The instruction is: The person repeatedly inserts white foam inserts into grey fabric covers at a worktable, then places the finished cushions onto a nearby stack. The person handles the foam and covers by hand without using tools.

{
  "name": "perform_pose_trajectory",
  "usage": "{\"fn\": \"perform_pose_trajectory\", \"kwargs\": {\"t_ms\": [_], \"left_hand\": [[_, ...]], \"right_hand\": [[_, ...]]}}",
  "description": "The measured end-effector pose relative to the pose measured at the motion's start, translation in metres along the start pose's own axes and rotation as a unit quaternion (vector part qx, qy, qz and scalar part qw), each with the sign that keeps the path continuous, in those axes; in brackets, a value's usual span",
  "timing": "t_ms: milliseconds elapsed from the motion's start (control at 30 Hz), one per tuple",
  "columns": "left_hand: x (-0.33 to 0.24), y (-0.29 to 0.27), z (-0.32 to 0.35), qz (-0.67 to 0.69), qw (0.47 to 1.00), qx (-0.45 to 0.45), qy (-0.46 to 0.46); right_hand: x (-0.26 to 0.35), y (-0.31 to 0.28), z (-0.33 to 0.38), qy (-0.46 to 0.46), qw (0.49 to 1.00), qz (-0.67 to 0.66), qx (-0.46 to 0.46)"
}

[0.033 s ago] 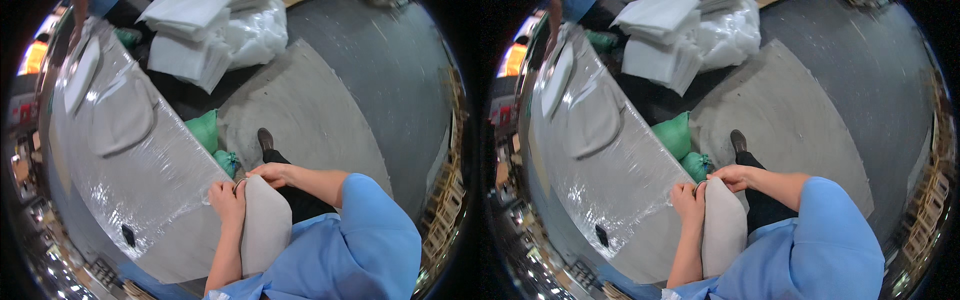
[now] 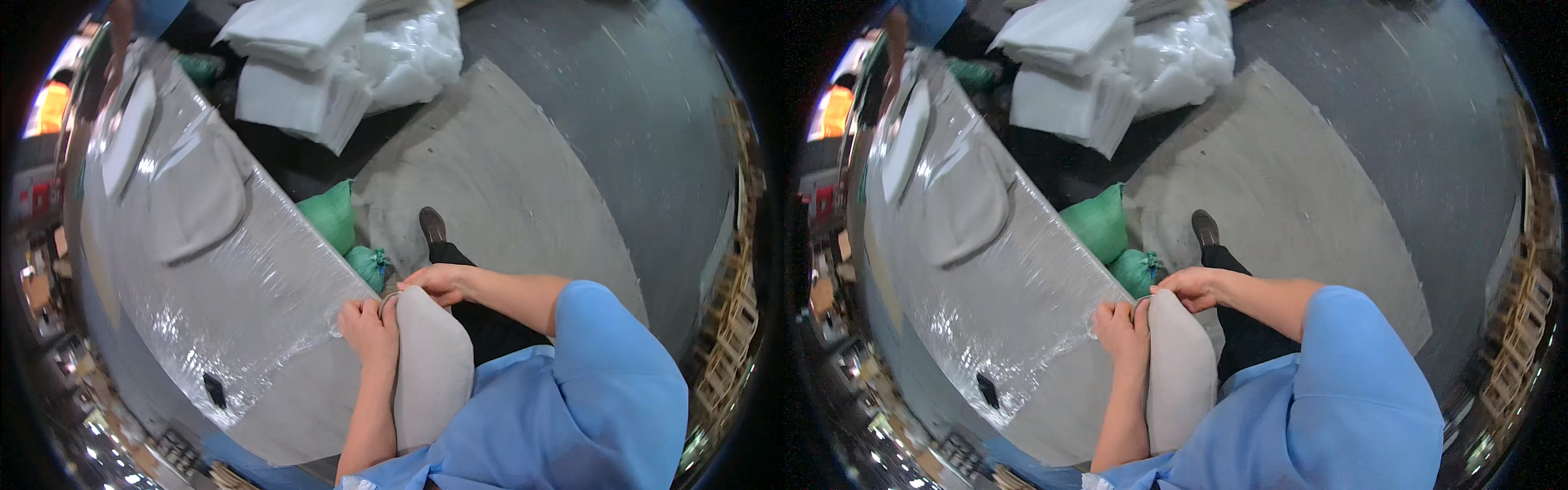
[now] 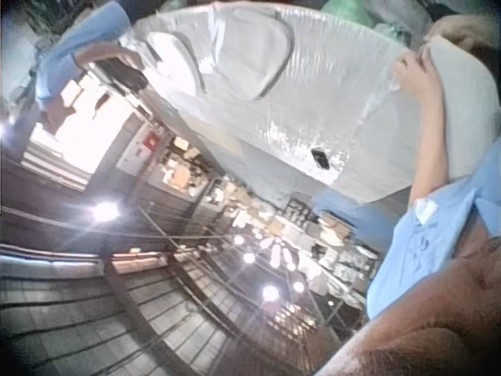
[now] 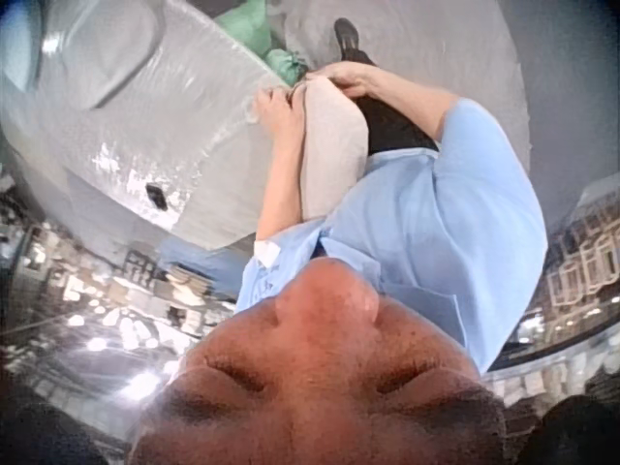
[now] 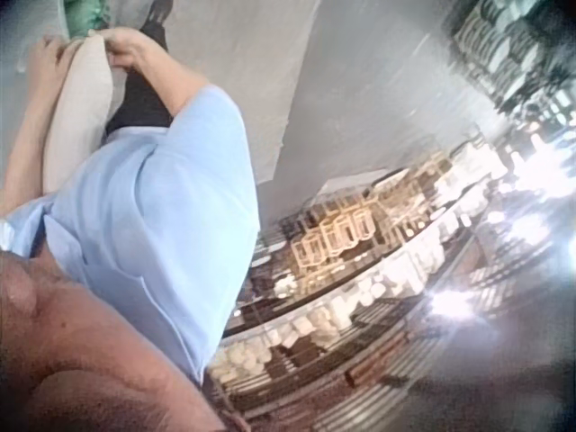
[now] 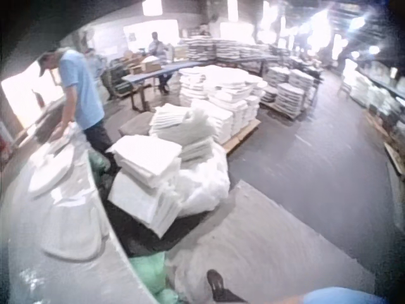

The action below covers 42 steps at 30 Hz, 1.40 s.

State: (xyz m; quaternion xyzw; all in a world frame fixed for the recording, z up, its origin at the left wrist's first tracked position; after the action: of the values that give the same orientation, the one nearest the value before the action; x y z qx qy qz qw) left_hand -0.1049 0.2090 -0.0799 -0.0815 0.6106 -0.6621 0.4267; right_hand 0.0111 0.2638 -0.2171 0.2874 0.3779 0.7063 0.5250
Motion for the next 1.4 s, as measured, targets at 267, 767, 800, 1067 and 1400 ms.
{"fn": "perform_pose_trajectory", "kwargs": {"t_ms": [267, 767, 800, 1067, 1400], "left_hand": [[0.006, 0.015, 0.0, -0.02, 0.997, -0.069, 0.038], [-0.024, 0.011, -0.003, 0.511, 0.802, 0.282, -0.123], [-0.022, 0.014, 0.002, 0.534, 0.791, 0.27, -0.128], [-0.005, 0.023, 0.003, 0.534, 0.788, 0.297, -0.079], [-0.041, 0.012, -0.001, 0.578, 0.72, 0.375, -0.074]], "right_hand": [[-0.018, -0.008, -0.028, 0.019, 0.998, -0.041, -0.04], [-0.027, -0.016, -0.035, -0.002, 0.988, 0.023, -0.152], [-0.028, -0.017, -0.035, 0.0, 0.985, 0.022, -0.17], [-0.015, -0.007, -0.003, -0.165, 0.948, 0.071, -0.262], [0.011, 0.085, 0.049, -0.4, 0.862, -0.064, -0.305]]}}
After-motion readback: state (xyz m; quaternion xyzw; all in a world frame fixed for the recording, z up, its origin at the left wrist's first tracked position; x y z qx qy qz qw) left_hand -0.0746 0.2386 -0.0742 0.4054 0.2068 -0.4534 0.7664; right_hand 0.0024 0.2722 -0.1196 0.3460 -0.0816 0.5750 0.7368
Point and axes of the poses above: each hand's wrist, its own z-axis away from the middle knuckle, its own y-axis out of the palm, x = y × z, the point moved 7 cm from there along -z, towards the middle knuckle, and after that the axes turned 5 degrees about -y, right-handed, at the moved point
